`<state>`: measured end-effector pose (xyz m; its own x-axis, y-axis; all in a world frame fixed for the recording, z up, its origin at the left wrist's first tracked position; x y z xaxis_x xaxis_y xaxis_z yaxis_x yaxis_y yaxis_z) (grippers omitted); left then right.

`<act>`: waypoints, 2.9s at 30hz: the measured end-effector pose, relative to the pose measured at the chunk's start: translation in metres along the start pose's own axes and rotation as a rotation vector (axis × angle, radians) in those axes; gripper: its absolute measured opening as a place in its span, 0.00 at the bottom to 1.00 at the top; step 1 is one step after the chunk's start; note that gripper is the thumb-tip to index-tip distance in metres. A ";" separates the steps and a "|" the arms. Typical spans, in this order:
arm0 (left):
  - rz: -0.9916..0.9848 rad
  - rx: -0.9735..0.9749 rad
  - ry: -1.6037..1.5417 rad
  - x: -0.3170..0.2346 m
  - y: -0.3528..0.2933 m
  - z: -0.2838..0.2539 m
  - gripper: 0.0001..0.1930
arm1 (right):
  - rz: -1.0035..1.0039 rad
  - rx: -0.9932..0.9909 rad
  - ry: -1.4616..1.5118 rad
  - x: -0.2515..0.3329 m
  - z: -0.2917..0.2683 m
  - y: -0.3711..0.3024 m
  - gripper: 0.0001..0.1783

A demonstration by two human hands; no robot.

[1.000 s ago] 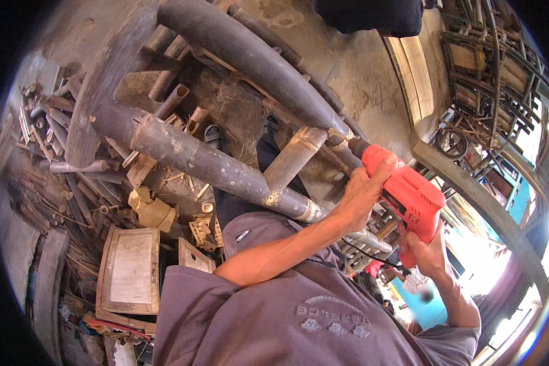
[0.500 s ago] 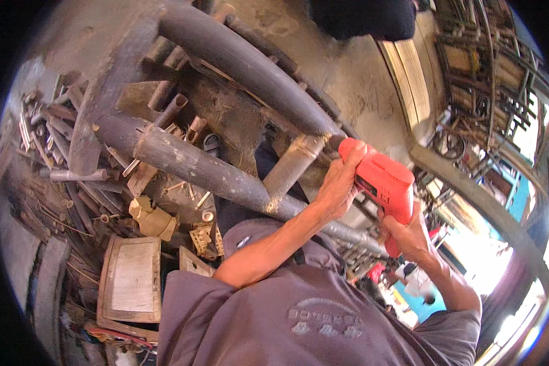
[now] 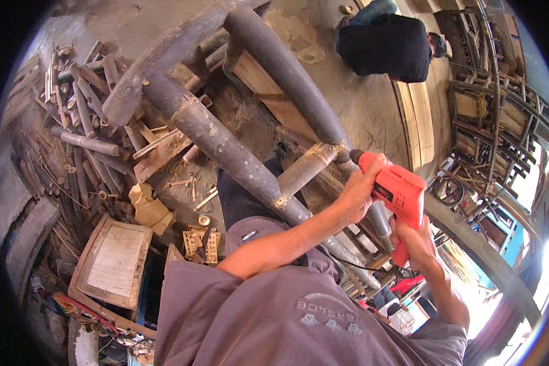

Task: The person uses a red power drill to fasten joints on a wooden frame structure. They then switch to a hand saw to trim a wooden dowel and insert it into a pre-drilled hole on the frame.

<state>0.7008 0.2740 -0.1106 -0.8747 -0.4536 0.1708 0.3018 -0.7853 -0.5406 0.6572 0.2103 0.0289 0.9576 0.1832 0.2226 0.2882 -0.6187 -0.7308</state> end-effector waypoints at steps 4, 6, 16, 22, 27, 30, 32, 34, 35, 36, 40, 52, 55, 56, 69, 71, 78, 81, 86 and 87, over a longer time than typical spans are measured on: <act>0.040 -0.005 0.018 0.009 -0.030 0.029 0.26 | 0.014 -0.085 0.054 -0.026 -0.030 -0.032 0.17; 0.019 0.131 0.085 0.032 -0.051 0.054 0.25 | 0.059 -0.163 0.342 -0.049 -0.051 -0.076 0.18; -0.016 0.268 0.594 0.043 -0.119 0.012 0.30 | -0.263 -0.317 0.554 -0.099 0.029 -0.143 0.28; 0.003 0.202 0.917 -0.015 -0.185 -0.114 0.27 | -0.216 -0.103 0.472 -0.103 0.088 -0.161 0.26; 0.386 -0.498 1.308 -0.090 -0.271 -0.262 0.29 | -0.249 0.058 0.030 -0.138 0.133 -0.153 0.20; 0.406 -0.602 1.451 -0.088 -0.300 -0.299 0.29 | -0.402 0.085 -0.111 -0.131 0.174 -0.158 0.21; 0.460 -0.482 1.497 -0.064 -0.307 -0.284 0.27 | -0.747 0.191 0.196 -0.099 0.191 -0.186 0.21; 0.473 -0.163 1.705 -0.034 -0.287 -0.273 0.25 | -0.978 0.116 0.342 -0.093 0.216 -0.201 0.18; 0.378 -0.085 1.740 -0.011 -0.278 -0.264 0.27 | -1.118 0.125 0.541 -0.091 0.242 -0.203 0.22; 0.265 -0.017 1.774 0.017 -0.273 -0.254 0.30 | -1.193 0.100 0.588 -0.089 0.239 -0.219 0.27; 0.085 0.111 1.793 0.096 -0.307 -0.249 0.30 | -1.295 0.153 0.836 -0.090 0.245 -0.290 0.37; 0.402 -0.358 1.819 0.017 -0.355 -0.337 0.26 | -1.581 -0.032 1.021 -0.132 0.214 -0.376 0.35; 0.560 -0.373 1.633 -0.013 -0.382 -0.292 0.23 | -1.572 -0.174 0.923 -0.135 0.201 -0.372 0.46; 0.604 -0.329 1.662 -0.017 -0.387 -0.280 0.22 | -1.580 -0.179 0.903 -0.132 0.200 -0.372 0.47; 0.849 -1.146 1.680 -0.070 -0.580 -0.608 0.18 | -1.272 -0.073 1.181 -0.029 0.220 -0.331 0.23; 0.568 -1.347 1.602 -0.044 -0.626 -0.632 0.17 | -1.162 -0.121 1.332 0.000 0.232 -0.336 0.15; 0.426 -1.373 1.063 -0.059 -0.669 -0.700 0.14 | -1.066 -0.058 1.292 0.066 0.298 -0.320 0.26; 0.529 -1.316 0.928 -0.119 -0.645 -0.666 0.12 | -1.020 -0.029 1.273 0.091 0.336 -0.309 0.18; 0.748 -1.110 0.716 -0.261 -0.584 -0.629 0.15 | -0.923 -0.016 1.038 0.154 0.404 -0.264 0.14; 0.771 -1.067 0.731 -0.292 -0.575 -0.600 0.15 | -0.912 -0.002 1.048 0.170 0.417 -0.251 0.14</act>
<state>0.5552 1.1111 -0.3438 -0.7227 -0.0442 -0.6898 0.6343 0.3540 -0.6872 0.7490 0.7159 -0.0189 -0.0164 -0.1333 0.9909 0.8025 -0.5929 -0.0665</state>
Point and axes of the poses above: each hand's wrist, its own y-axis towards the middle knuckle, its own z-axis out of the palm, x = y × z, the point moved 5 cm from there along y, towards the middle knuckle, and after that the axes turned 10 degrees about -x, right-handed, at the moved point
